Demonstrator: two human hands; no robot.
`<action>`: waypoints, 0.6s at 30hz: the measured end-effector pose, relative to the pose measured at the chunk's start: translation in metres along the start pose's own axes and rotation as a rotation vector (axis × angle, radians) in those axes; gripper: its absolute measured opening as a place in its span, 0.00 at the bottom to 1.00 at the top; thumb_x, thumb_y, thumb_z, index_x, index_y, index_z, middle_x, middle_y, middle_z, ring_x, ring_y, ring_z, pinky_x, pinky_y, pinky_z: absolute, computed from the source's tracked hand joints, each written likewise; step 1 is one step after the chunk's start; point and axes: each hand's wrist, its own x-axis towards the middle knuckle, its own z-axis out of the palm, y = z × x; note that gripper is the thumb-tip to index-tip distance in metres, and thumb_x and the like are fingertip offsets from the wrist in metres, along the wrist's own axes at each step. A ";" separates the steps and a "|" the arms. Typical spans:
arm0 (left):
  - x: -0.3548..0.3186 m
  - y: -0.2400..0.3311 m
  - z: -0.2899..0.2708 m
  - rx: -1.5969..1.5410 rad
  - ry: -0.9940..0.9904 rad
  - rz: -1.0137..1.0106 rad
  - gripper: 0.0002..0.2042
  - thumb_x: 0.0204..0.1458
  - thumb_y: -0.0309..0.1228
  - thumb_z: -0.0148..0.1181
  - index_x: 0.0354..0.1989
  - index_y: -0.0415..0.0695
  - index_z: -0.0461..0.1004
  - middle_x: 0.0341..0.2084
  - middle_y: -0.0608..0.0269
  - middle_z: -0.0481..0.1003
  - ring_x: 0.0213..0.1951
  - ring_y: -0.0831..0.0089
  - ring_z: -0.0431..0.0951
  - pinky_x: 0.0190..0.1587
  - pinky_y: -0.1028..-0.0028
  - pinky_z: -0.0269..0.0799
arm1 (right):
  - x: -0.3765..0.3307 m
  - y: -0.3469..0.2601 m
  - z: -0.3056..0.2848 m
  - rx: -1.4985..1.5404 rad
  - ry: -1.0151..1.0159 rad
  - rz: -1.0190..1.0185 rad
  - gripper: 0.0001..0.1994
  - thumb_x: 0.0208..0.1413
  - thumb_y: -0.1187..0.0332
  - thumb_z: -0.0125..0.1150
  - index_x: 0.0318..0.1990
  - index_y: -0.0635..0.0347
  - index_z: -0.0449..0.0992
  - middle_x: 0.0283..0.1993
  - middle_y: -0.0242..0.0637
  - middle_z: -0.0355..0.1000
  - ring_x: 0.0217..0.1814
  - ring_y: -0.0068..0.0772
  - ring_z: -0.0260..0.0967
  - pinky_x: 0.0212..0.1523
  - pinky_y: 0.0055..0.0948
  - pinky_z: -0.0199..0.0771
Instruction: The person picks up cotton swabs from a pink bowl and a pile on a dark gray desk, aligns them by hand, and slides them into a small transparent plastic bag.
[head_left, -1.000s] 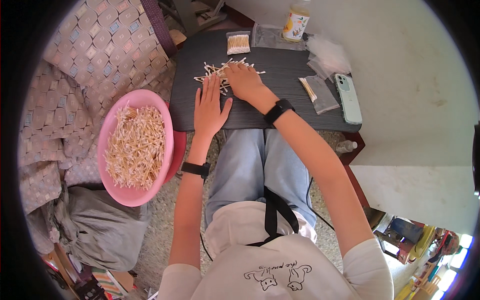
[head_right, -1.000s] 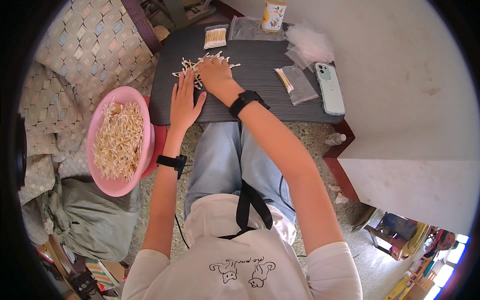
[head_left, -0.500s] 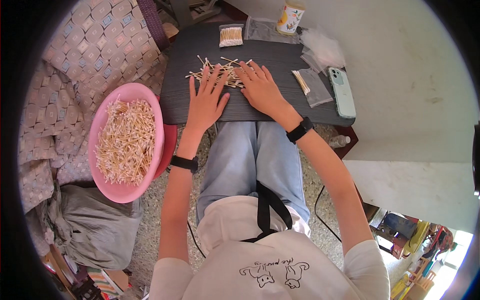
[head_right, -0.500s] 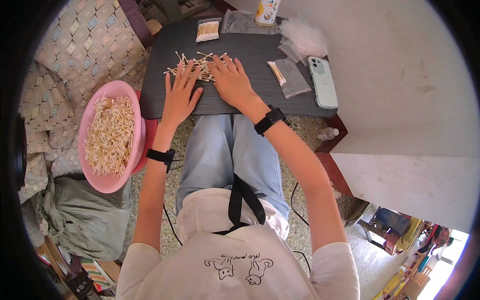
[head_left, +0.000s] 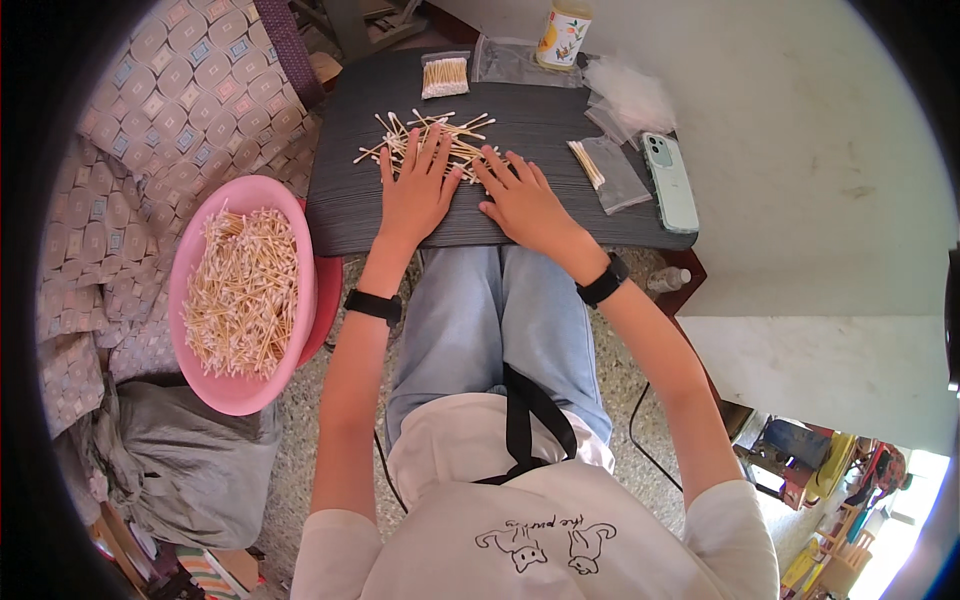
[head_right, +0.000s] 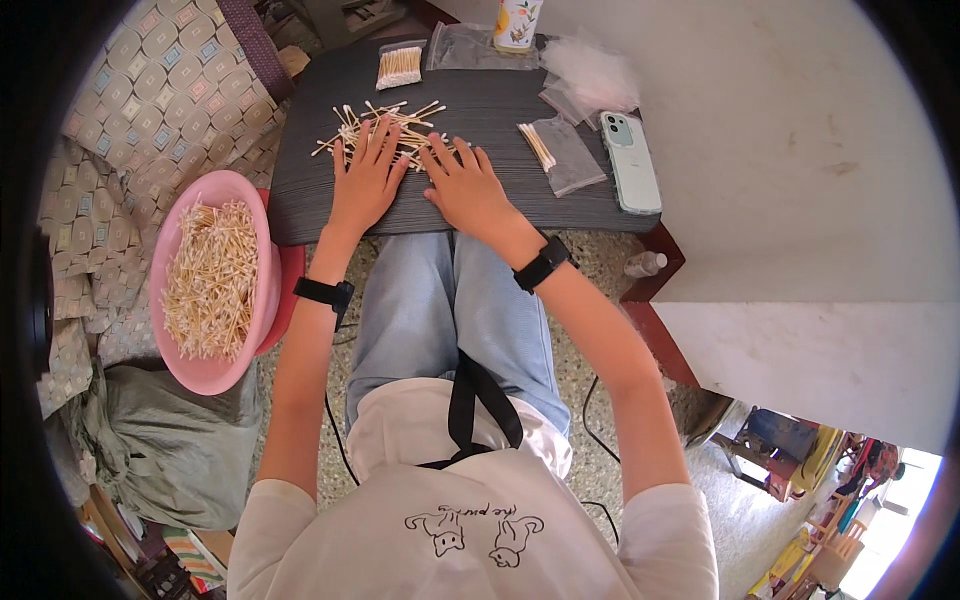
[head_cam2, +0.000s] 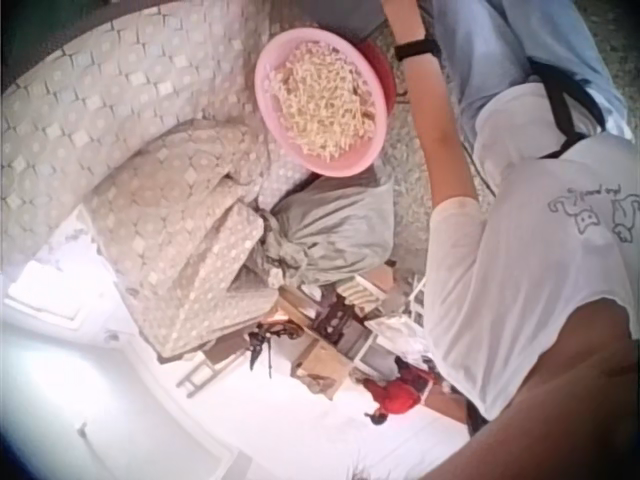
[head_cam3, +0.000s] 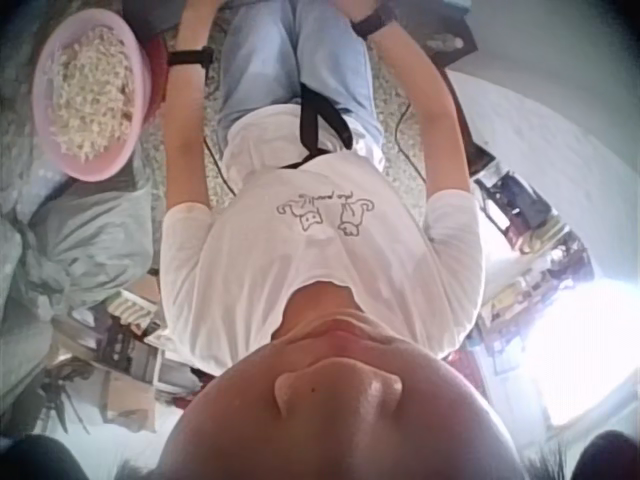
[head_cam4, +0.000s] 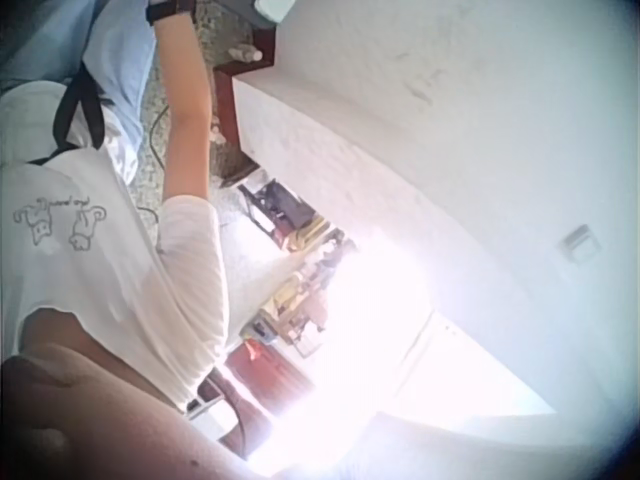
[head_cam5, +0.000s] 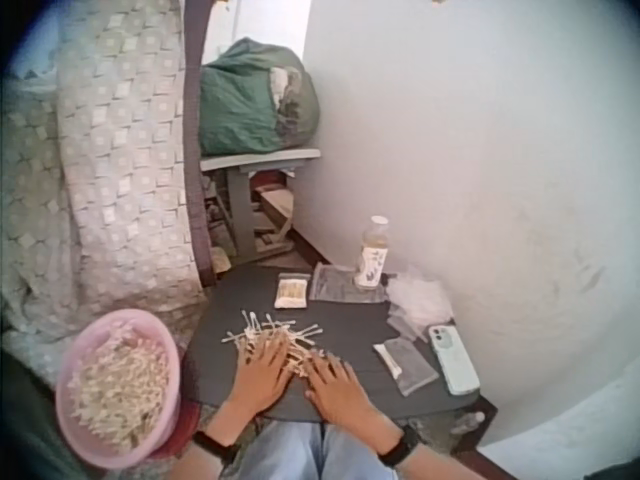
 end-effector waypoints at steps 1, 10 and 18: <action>0.000 0.001 0.001 0.003 0.014 -0.008 0.25 0.62 0.45 0.43 0.66 0.52 0.58 0.67 0.68 0.54 0.69 0.65 0.50 0.66 0.44 0.41 | -0.003 -0.002 -0.002 0.000 -0.001 0.001 0.31 0.55 0.59 0.58 0.65 0.57 0.58 0.68 0.43 0.54 0.67 0.52 0.54 0.64 0.51 0.57; -0.009 0.013 -0.025 -0.197 -0.007 0.115 0.21 0.59 0.33 0.48 0.62 0.45 0.63 0.64 0.61 0.59 0.68 0.64 0.53 0.68 0.51 0.43 | -0.010 0.001 -0.002 0.089 0.182 0.101 0.26 0.51 0.66 0.62 0.59 0.59 0.65 0.60 0.42 0.62 0.60 0.48 0.59 0.61 0.45 0.61; -0.012 0.018 -0.024 -0.295 -0.079 0.250 0.22 0.60 0.31 0.46 0.63 0.43 0.60 0.64 0.59 0.59 0.67 0.62 0.55 0.69 0.57 0.45 | 0.005 0.002 0.001 0.120 0.265 0.123 0.16 0.49 0.71 0.61 0.48 0.59 0.74 0.46 0.36 0.69 0.49 0.40 0.65 0.50 0.38 0.68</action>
